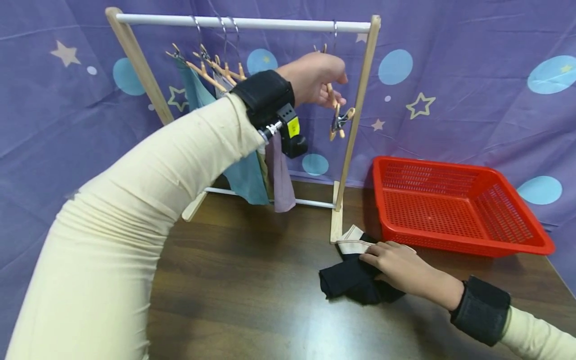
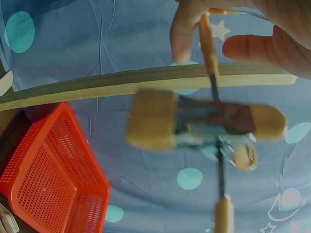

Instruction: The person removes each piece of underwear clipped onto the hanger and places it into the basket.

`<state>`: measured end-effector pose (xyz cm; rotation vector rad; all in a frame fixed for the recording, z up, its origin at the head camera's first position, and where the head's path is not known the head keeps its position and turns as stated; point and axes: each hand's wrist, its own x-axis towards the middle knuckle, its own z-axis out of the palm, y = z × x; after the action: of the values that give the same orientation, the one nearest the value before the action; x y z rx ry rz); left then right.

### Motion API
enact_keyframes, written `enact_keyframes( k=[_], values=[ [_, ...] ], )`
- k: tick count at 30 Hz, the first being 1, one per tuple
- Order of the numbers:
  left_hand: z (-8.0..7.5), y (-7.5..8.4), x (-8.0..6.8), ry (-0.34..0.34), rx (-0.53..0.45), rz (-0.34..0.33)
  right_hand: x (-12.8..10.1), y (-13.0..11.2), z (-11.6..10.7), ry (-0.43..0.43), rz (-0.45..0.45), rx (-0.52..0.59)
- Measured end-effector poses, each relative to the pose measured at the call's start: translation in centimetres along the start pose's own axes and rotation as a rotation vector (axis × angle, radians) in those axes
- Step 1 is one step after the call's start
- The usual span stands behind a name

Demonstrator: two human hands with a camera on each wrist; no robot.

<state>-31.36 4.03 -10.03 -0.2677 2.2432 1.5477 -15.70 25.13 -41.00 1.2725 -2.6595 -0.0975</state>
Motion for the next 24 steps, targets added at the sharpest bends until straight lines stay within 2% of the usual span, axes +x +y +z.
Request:
enact_keyframes(
  k=[4, 8, 11, 15, 18, 21, 24],
  values=[
    [-0.1, -0.2, -0.5, 0.011, 0.063, 0.029, 0.1, 0.1, 0.1, -0.002, -0.006, -0.023],
    [-0.2, -0.2, -0.9, 0.036, 0.17, 0.054, 0.2, 0.1, 0.1, 0.005, -0.013, -0.041],
    [-0.4, -0.3, -1.5, 0.066, 0.242, 0.106, 0.2, 0.1, 0.0, 0.022, -0.025, -0.051],
    [-1.0, -0.5, -2.8, 0.108, 0.288, 0.18, 0.3, 0.1, 0.0, 0.047, -0.039, -0.056],
    [-1.5, -0.2, -3.5, 0.132, 0.302, 0.187, 0.4, 0.2, -0.1, 0.072, -0.058, -0.068],
    [-2.2, 0.5, -2.9, 0.158, 0.301, 0.188, 0.5, 0.3, -0.1, 0.097, -0.088, -0.092],
    [-3.3, 1.3, -0.9, 0.149, 0.287, 0.215, 0.5, 0.4, -0.2, 0.101, -0.112, -0.11]
  ],
)
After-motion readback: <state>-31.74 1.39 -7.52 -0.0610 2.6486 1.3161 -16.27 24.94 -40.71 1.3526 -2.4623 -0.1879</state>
